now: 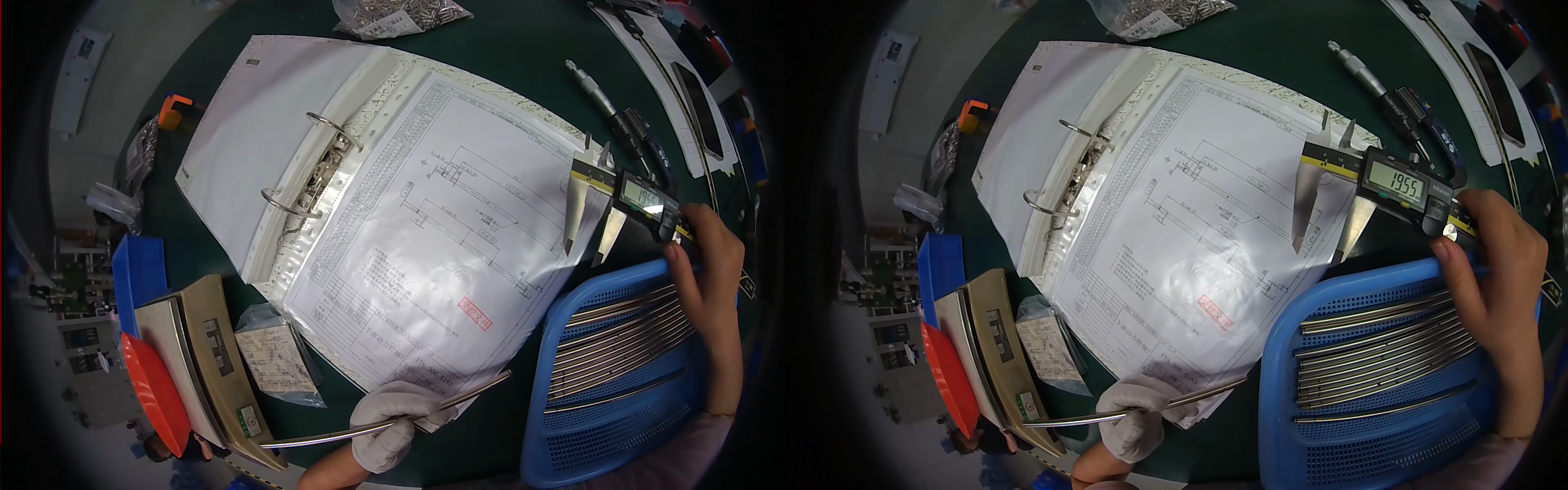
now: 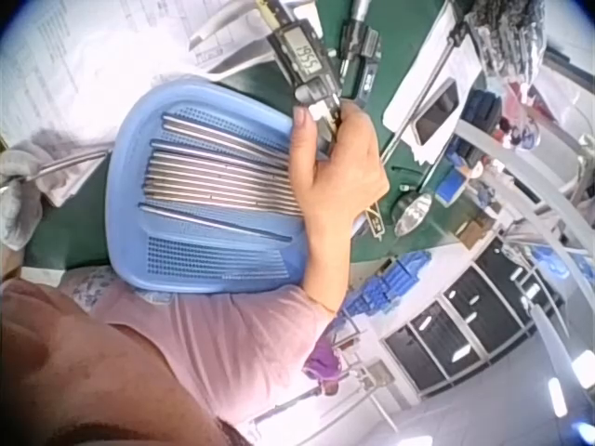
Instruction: Measuring the dimensions of metal rods using a digital caliper and micrometer.
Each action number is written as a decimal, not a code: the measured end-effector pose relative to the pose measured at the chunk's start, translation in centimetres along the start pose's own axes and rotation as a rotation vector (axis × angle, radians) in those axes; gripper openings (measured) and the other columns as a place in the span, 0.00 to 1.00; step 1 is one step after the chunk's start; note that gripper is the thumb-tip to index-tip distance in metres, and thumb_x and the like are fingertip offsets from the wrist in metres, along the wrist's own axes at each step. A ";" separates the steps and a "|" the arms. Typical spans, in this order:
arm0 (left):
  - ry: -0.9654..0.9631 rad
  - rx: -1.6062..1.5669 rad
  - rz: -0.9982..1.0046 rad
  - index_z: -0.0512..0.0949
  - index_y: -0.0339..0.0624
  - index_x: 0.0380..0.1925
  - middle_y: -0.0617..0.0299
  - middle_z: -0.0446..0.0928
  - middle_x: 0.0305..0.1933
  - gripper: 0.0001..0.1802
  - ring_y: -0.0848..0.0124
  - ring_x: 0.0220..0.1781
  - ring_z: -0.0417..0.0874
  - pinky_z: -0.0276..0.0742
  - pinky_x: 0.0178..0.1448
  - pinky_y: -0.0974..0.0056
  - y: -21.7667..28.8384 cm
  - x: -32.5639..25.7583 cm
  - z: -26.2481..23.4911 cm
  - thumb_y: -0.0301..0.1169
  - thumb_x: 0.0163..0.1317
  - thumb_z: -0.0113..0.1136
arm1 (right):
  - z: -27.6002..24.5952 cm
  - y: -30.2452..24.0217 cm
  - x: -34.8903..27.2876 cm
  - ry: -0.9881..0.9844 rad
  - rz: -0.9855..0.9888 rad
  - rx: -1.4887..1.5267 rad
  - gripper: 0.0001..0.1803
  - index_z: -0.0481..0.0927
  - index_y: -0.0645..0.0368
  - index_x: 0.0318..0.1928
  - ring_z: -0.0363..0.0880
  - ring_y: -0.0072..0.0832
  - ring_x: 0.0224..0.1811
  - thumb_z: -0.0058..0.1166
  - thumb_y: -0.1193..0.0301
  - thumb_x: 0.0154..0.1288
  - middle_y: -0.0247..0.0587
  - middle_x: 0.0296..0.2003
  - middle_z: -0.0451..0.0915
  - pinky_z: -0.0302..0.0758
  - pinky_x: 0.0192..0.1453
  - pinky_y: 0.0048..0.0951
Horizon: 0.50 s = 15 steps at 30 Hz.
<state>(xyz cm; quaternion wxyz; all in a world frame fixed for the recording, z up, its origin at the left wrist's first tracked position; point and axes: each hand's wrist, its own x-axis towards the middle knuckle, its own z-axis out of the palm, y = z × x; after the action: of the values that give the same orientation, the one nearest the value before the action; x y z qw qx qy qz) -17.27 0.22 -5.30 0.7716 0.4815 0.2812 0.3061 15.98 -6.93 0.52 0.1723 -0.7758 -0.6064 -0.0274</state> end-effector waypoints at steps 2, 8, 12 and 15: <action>0.004 -0.005 -0.006 0.73 0.31 0.32 0.45 0.75 0.28 0.16 0.59 0.30 0.79 0.76 0.36 0.58 0.0 -0.1 0.0 0.37 0.60 0.51 | 0.0 0.0 0.0 -0.006 0.004 0.002 0.14 0.71 0.66 0.37 0.73 0.37 0.23 0.54 0.72 0.49 0.47 0.26 0.72 0.67 0.27 0.28; 0.001 0.001 0.005 0.73 0.31 0.32 0.45 0.75 0.28 0.16 0.59 0.29 0.79 0.76 0.35 0.58 0.0 0.0 0.1 0.37 0.60 0.51 | -0.1 0.0 -0.1 -0.008 -0.008 -0.008 0.14 0.71 0.66 0.36 0.73 0.37 0.23 0.54 0.72 0.49 0.47 0.26 0.72 0.67 0.27 0.28; -0.002 0.011 0.007 0.73 0.31 0.32 0.45 0.75 0.27 0.16 0.59 0.29 0.79 0.76 0.35 0.58 0.0 -0.1 0.0 0.37 0.60 0.51 | 0.0 -0.1 -0.1 0.005 -0.010 -0.002 0.14 0.71 0.66 0.36 0.72 0.37 0.23 0.54 0.72 0.49 0.47 0.26 0.72 0.67 0.27 0.28; -0.008 -0.001 0.003 0.73 0.31 0.32 0.44 0.75 0.27 0.16 0.59 0.29 0.79 0.76 0.35 0.58 -0.1 0.0 -0.1 0.37 0.60 0.51 | 0.1 -0.1 0.0 0.009 -0.017 -0.001 0.14 0.71 0.66 0.36 0.72 0.37 0.23 0.54 0.72 0.49 0.47 0.25 0.72 0.67 0.27 0.28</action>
<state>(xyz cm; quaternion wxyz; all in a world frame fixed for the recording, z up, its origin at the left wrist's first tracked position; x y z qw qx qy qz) -17.32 0.25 -5.38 0.7726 0.4826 0.2772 0.3055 15.91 -6.89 0.47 0.1743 -0.7706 -0.6122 -0.0324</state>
